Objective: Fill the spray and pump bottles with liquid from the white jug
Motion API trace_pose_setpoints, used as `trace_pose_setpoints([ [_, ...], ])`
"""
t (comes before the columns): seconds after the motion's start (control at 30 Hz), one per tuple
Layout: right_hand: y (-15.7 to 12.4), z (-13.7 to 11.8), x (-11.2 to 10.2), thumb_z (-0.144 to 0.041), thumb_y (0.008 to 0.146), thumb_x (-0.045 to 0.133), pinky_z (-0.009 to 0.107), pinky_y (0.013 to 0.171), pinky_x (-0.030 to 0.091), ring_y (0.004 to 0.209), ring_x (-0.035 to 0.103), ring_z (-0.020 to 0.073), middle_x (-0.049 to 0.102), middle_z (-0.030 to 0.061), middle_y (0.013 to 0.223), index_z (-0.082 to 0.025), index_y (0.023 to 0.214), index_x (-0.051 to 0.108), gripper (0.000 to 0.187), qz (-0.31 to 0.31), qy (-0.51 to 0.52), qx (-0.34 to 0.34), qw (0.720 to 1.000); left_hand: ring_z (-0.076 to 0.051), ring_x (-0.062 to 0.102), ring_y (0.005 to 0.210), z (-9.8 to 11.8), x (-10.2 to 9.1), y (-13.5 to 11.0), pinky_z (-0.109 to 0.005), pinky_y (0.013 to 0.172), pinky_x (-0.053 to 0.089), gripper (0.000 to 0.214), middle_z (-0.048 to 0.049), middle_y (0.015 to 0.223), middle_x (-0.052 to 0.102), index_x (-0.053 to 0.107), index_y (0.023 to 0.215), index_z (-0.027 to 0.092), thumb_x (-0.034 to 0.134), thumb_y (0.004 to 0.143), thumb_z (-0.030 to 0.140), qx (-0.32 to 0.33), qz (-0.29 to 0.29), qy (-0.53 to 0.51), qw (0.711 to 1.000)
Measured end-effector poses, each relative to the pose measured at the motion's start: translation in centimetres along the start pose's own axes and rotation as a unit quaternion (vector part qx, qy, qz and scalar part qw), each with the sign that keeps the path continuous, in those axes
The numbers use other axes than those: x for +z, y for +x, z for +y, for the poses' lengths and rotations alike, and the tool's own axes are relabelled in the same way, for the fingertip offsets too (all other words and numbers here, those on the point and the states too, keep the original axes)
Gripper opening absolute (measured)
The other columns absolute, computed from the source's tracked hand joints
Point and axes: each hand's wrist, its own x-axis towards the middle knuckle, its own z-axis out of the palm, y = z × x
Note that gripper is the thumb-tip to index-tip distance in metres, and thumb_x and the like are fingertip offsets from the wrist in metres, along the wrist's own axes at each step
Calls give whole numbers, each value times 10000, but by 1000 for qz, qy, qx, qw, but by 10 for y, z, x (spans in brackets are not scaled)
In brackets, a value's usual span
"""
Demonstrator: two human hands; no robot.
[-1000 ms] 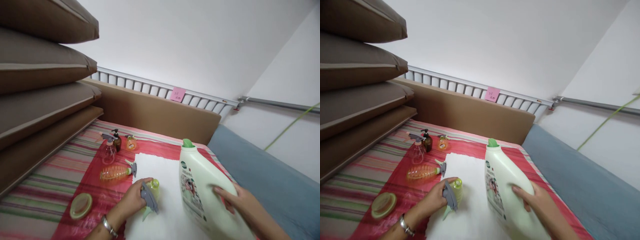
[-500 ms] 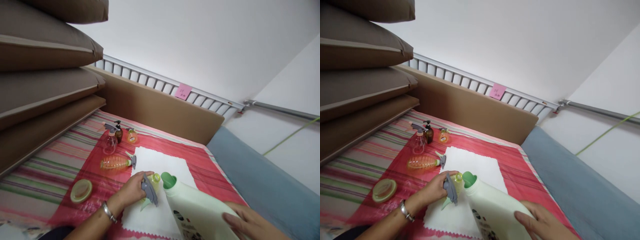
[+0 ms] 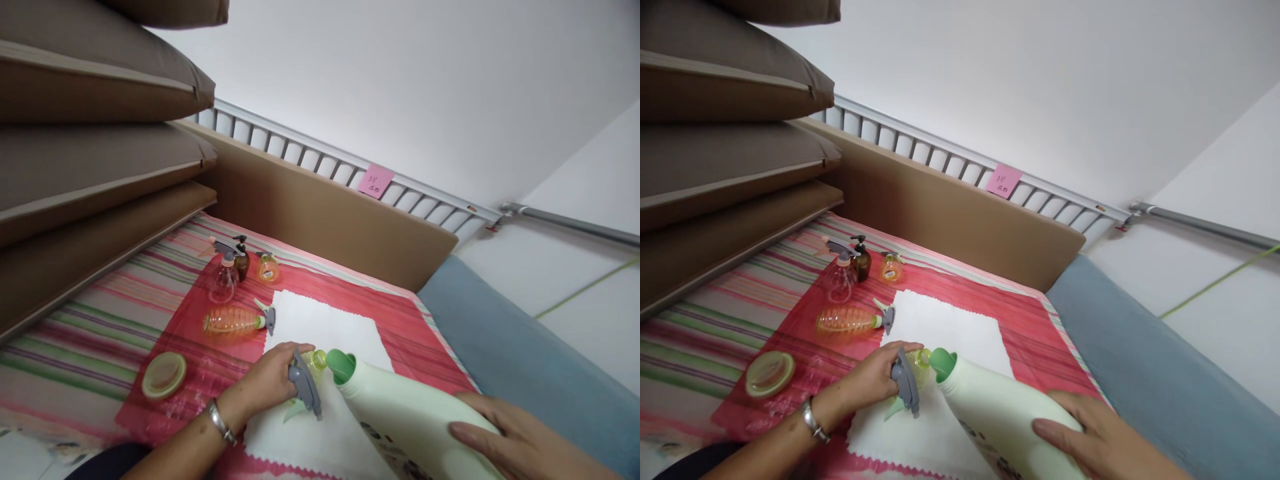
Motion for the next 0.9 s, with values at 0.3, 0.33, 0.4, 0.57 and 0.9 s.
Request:
trace_pose_setpoints([
  [0.3, -1, -3, -9, -651, 703, 497, 227, 431, 413, 538, 511, 152, 598, 14, 722, -248, 744, 638, 429, -52, 25, -13, 998, -200, 570, 1009, 2, 0, 0, -309, 908, 430, 592, -41, 1129, 632, 575, 1166, 230, 585, 593, 83, -5, 2, 0, 1000],
  [0.33, -1, -4, -10, -642, 702, 507, 223, 429, 408, 548, 515, 153, 605, 14, 739, -254, 757, 650, 418, -53, 22, -15, 998, -199, 569, 1013, 2, 0, 0, -309, 911, 428, 595, -40, 1134, 631, 574, 1168, 234, 584, 593, 81, -4, 1, 2, 1000],
  [0.4, -1, -7, -12, -638, 700, 512, 217, 419, 395, 553, 518, 153, 609, 13, 738, -261, 764, 663, 410, -56, 14, -19, 998, -200, 566, 1022, 2, 1, -1, -314, 922, 424, 603, -40, 1146, 628, 572, 1174, 238, 581, 593, 80, -2, 2, 8, 1000],
  [0.57, -4, -11, -19, -645, 699, 510, 210, 417, 389, 578, 547, 168, 629, 26, 740, -251, 766, 652, 424, -59, -13, -14, 998, -210, 558, 1056, 2, 1, -1, -324, 953, 410, 645, -60, 1172, 621, 549, 1217, 217, 576, 589, 71, 7, -2, 23, 1000],
  [0.9, -11, -15, -22, -633, 748, 458, 232, 429, 396, 571, 550, 177, 617, 51, 721, -222, 735, 629, 446, -40, -36, -18, 998, -219, 549, 1048, 3, 2, -1, -350, 948, 413, 669, -52, 1143, 631, 528, 1241, 234, 560, 595, 61, 23, -8, 53, 998],
])
